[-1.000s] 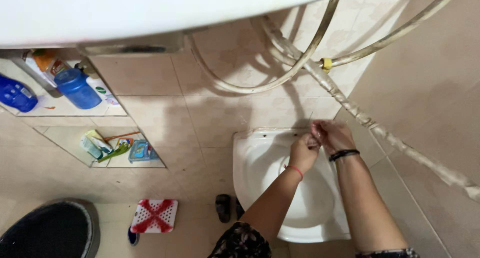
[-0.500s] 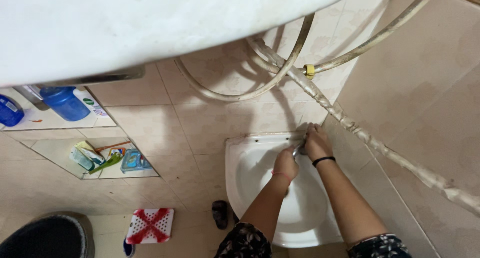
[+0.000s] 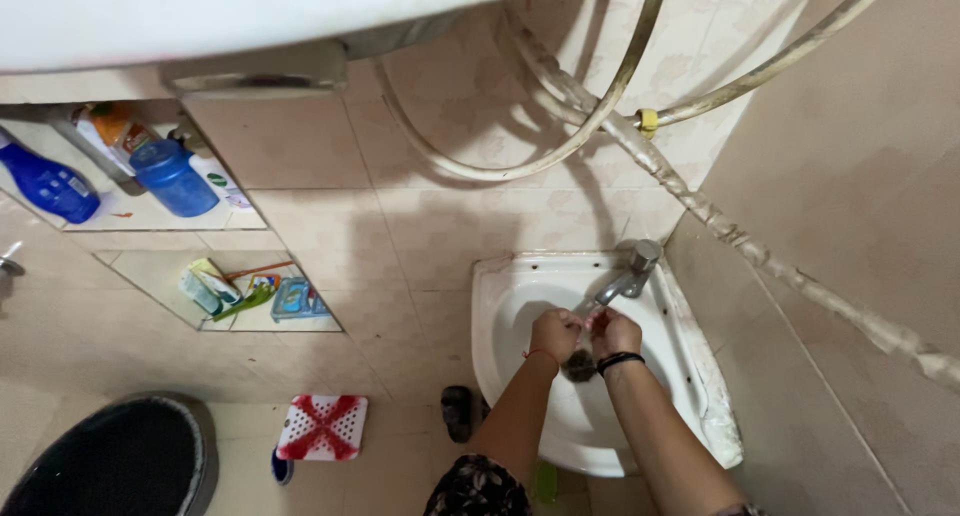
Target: The person washes their hands at a small sink, rubbing their palms, fingers, and the back of their hands under running water.
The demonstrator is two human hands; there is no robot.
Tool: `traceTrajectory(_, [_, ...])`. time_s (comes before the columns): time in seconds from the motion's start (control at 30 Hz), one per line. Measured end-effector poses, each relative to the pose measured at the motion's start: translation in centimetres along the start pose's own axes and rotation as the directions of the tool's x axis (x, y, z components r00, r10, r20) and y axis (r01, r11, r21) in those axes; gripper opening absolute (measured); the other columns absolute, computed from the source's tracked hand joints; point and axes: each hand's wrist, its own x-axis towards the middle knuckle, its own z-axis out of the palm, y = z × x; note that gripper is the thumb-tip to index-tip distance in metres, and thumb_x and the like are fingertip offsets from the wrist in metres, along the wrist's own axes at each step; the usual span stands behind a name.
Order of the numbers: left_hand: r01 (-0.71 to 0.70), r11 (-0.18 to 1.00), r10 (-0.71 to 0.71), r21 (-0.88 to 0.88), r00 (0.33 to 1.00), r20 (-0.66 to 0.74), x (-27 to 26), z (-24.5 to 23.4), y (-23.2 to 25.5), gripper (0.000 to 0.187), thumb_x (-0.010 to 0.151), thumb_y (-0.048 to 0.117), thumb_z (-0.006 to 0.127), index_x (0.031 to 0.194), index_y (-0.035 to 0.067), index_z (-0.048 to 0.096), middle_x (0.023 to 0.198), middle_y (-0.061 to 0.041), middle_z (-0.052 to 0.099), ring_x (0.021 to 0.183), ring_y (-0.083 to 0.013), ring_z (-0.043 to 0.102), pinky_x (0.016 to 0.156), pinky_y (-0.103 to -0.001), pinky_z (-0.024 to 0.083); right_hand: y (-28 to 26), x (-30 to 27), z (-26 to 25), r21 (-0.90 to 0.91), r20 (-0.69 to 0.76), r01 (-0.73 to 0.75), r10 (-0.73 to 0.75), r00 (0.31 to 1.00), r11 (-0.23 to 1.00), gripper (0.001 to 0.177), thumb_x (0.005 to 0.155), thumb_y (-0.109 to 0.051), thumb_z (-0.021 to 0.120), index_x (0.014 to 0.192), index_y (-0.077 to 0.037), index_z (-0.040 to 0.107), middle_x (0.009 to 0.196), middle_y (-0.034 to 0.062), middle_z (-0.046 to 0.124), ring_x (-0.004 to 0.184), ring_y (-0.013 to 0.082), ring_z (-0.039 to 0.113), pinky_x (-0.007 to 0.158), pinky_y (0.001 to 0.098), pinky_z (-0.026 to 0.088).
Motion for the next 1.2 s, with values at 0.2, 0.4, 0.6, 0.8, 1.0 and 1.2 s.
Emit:
traceTrajectory(0.2, [-0.279, 0.954, 0.277, 0.110, 0.960, 0.036, -4.1, -2.3, 2.5, 0.024, 0.091, 0.013, 0.070, 0.112, 0.003, 0.076, 0.105, -0.016, 0.080, 0.096, -0.0264, 0.072, 0.084, -0.037, 0.058, 1.8, 1.8, 1.1, 0.286, 0.010, -0.328, 0.339, 0.941, 0.900, 0.024, 0.106, -0.006, 0.036, 0.097, 0.002, 0.056, 0.089, 0.0134, 0.061, 0.074, 0.0233, 0.061, 0.072, 0.0365, 0.060])
traceTrajectory(0.4, [-0.240, 0.866, 0.249, 0.438, 0.968, 0.039, -7.4, -4.6, 4.5, 0.038, 0.086, 0.012, 0.065, 0.123, 0.011, 0.073, 0.121, -0.018, 0.072, 0.105, -0.0334, 0.069, 0.094, -0.040, 0.054, 3.2, 1.9, 2.9, 0.423, -0.026, -0.330, 0.375, 0.927, 0.844, 0.024, 0.109, -0.010, 0.039, 0.108, 0.005, 0.057, 0.097, 0.0158, 0.065, 0.084, 0.0250, 0.065, 0.082, 0.0352, 0.061])
traceTrajectory(0.6, [-0.166, 0.891, 0.184, 0.423, 0.983, -0.003, -7.9, -5.3, 5.1, 0.042, 0.089, 0.016, 0.068, 0.130, 0.007, 0.066, 0.126, -0.018, 0.068, 0.113, -0.0311, 0.067, 0.098, -0.040, 0.053, 2.3, 4.2, 6.0, 0.448, 0.092, -0.245, 0.228, 0.969, 0.860, 0.035, 0.106, -0.003, 0.029, 0.117, 0.019, 0.053, 0.115, 0.0285, 0.063, 0.110, 0.0392, 0.065, 0.103, 0.0460, 0.058])
traceTrajectory(0.8, [-0.208, 0.899, 0.229, 0.386, 0.973, -0.009, -7.8, -6.0, 4.7, 0.044, 0.089, 0.013, 0.067, 0.133, 0.006, 0.063, 0.127, -0.018, 0.070, 0.111, -0.0284, 0.070, 0.098, -0.038, 0.055, 2.5, 1.6, 3.1, 0.300, -0.149, -0.265, 0.320, 0.936, 0.916, 0.031, 0.106, -0.013, 0.036, 0.108, 0.008, 0.058, 0.102, 0.0191, 0.059, 0.093, 0.0284, 0.061, 0.092, 0.0447, 0.060])
traceTrajectory(1.0, [-0.187, 0.908, 0.196, 0.375, 0.980, 0.012, -8.5, -7.0, 5.4, 0.044, 0.090, 0.011, 0.067, 0.134, 0.008, 0.064, 0.131, -0.015, 0.066, 0.114, -0.0259, 0.068, 0.098, -0.037, 0.054, 0.8, 2.0, 1.9, 0.503, -0.167, -0.136, 0.251, 0.953, 0.853, 0.026, 0.103, -0.005, 0.037, 0.091, -0.001, 0.060, 0.075, 0.0074, 0.064, 0.065, 0.0183, 0.061, 0.068, 0.0328, 0.059])
traceTrajectory(1.2, [-0.179, 0.908, 0.170, 0.380, 0.984, 0.057, -8.6, -8.5, 6.2, 0.046, 0.091, 0.012, 0.064, 0.137, 0.009, 0.062, 0.130, -0.014, 0.068, 0.116, -0.0257, 0.067, 0.099, -0.037, 0.052, 2.2, 1.8, 4.5, 0.443, -0.011, -0.271, 0.308, 0.951, 0.855, 0.022, 0.104, -0.010, 0.039, 0.097, 0.002, 0.056, 0.086, 0.0142, 0.062, 0.076, 0.0258, 0.062, 0.071, 0.0331, 0.055])
